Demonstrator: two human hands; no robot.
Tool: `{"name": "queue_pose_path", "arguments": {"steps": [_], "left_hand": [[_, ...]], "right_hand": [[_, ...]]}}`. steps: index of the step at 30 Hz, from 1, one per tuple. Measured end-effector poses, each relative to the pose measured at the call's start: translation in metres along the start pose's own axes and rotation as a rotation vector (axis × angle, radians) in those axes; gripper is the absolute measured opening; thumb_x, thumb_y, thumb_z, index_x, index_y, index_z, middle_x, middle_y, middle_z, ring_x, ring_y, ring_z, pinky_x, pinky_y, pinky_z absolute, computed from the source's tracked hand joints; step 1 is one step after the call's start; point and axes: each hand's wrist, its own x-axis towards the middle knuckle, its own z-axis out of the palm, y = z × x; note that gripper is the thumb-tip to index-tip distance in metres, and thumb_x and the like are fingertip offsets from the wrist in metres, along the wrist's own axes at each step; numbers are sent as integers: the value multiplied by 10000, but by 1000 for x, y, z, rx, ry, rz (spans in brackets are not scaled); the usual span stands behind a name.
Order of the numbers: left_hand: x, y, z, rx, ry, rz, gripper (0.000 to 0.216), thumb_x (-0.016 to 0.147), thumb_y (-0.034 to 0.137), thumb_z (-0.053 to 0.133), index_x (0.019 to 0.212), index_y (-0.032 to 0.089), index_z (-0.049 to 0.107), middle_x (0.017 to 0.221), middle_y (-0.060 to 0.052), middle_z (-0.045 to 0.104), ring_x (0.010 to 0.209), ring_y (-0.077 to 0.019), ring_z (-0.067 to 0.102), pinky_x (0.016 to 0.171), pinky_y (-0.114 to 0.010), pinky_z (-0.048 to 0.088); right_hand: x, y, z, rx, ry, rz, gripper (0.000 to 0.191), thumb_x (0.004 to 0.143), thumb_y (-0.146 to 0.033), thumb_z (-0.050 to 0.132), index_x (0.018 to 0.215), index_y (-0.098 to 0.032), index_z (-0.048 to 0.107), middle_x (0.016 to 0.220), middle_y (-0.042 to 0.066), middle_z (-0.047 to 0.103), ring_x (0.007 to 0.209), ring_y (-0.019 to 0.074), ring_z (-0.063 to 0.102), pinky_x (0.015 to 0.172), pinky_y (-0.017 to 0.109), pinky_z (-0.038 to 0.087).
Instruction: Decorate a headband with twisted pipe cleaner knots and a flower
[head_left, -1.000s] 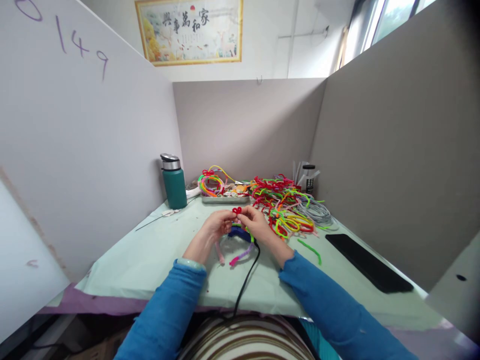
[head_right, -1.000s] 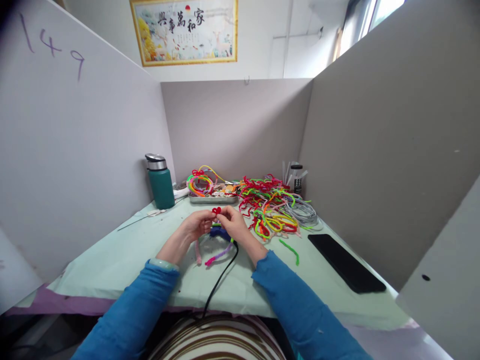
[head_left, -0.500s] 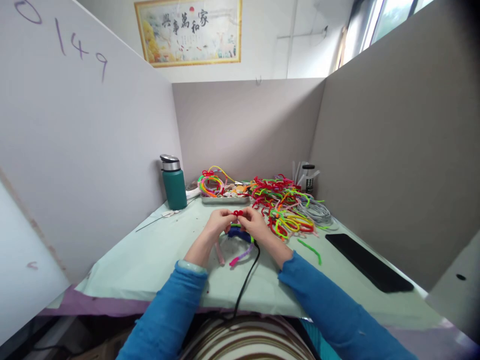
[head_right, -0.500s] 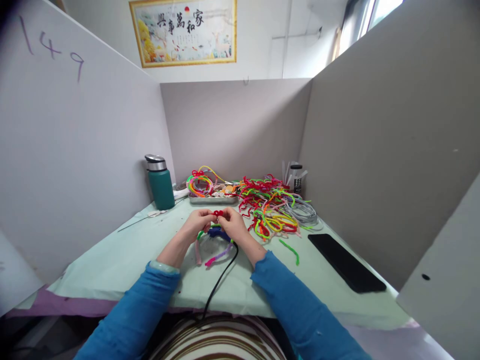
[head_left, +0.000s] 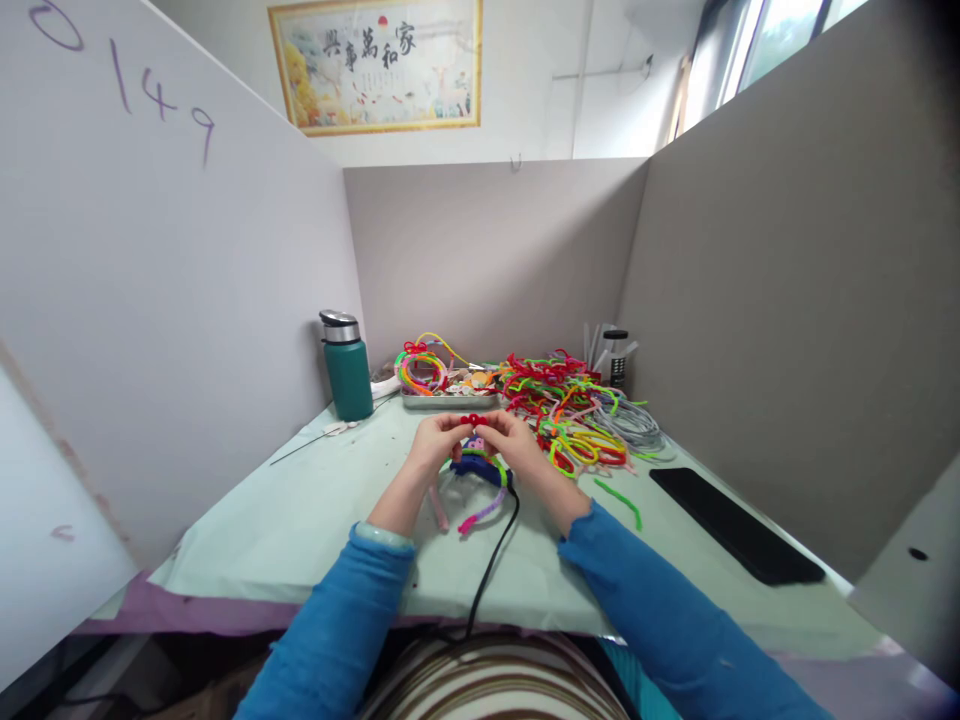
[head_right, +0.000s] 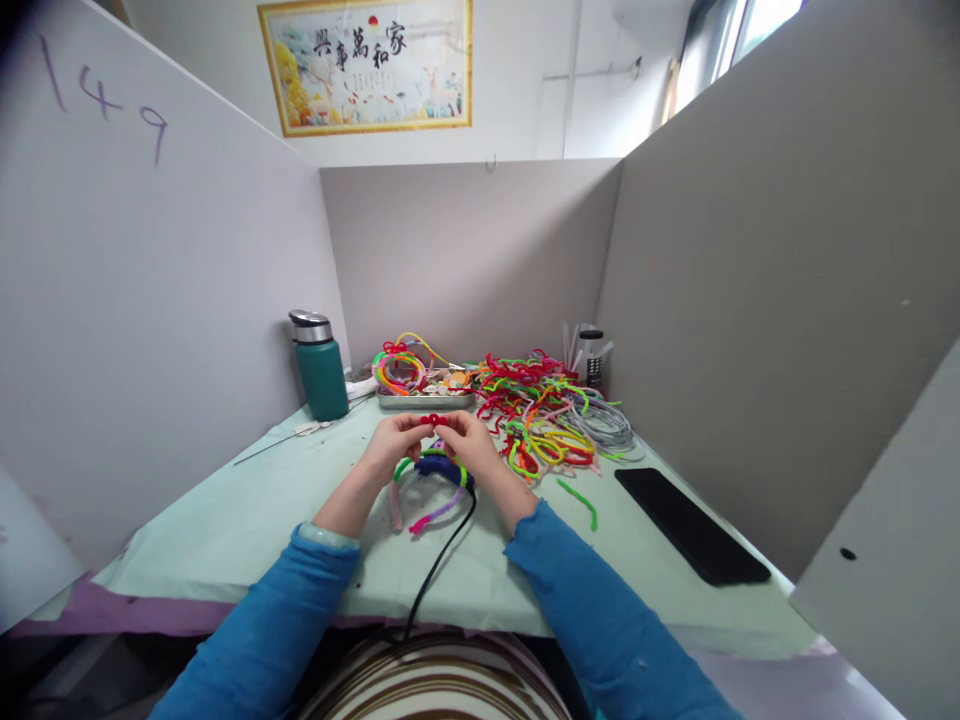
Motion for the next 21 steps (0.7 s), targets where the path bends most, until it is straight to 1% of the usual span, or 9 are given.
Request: {"name": "queue_pose_path", "arguments": {"steps": [5, 10, 16, 21], "left_hand": [[1, -2, 2, 32, -27, -13, 226, 592, 305, 741, 665, 123, 629, 426, 29, 504, 333, -70, 410, 347, -203, 277], [-1, 0, 3, 52, -20, -11, 224, 609, 318, 724, 618, 131, 603, 406, 31, 486, 328, -72, 404, 342, -205, 275], [-1, 1, 5, -17, 20, -33, 179, 596, 268, 706, 633, 144, 581, 469, 30, 540, 332, -66, 417, 353, -203, 297], [-2, 0, 6, -101, 43, -68, 199, 590, 284, 705, 651, 140, 583, 551, 8, 594, 344, -52, 413, 355, -198, 273]], "right_hand": [[2, 1, -1, -43, 37, -10, 225, 657, -385, 623, 695, -178, 543, 489, -57, 485, 434, 89, 428, 427, 223, 337], [0, -1, -1, -61, 50, -9, 218, 668, -387, 608, 686, -177, 554, 490, -48, 498, 443, 96, 437, 431, 226, 341], [-1, 1, 2, -106, 100, -41, 213, 682, -395, 589, 660, -190, 533, 473, -46, 495, 437, 107, 445, 436, 233, 344], [-2, 5, 6, -127, 125, -75, 195, 706, -380, 566, 649, -205, 502, 473, -55, 468, 436, 110, 431, 443, 236, 332]]}}
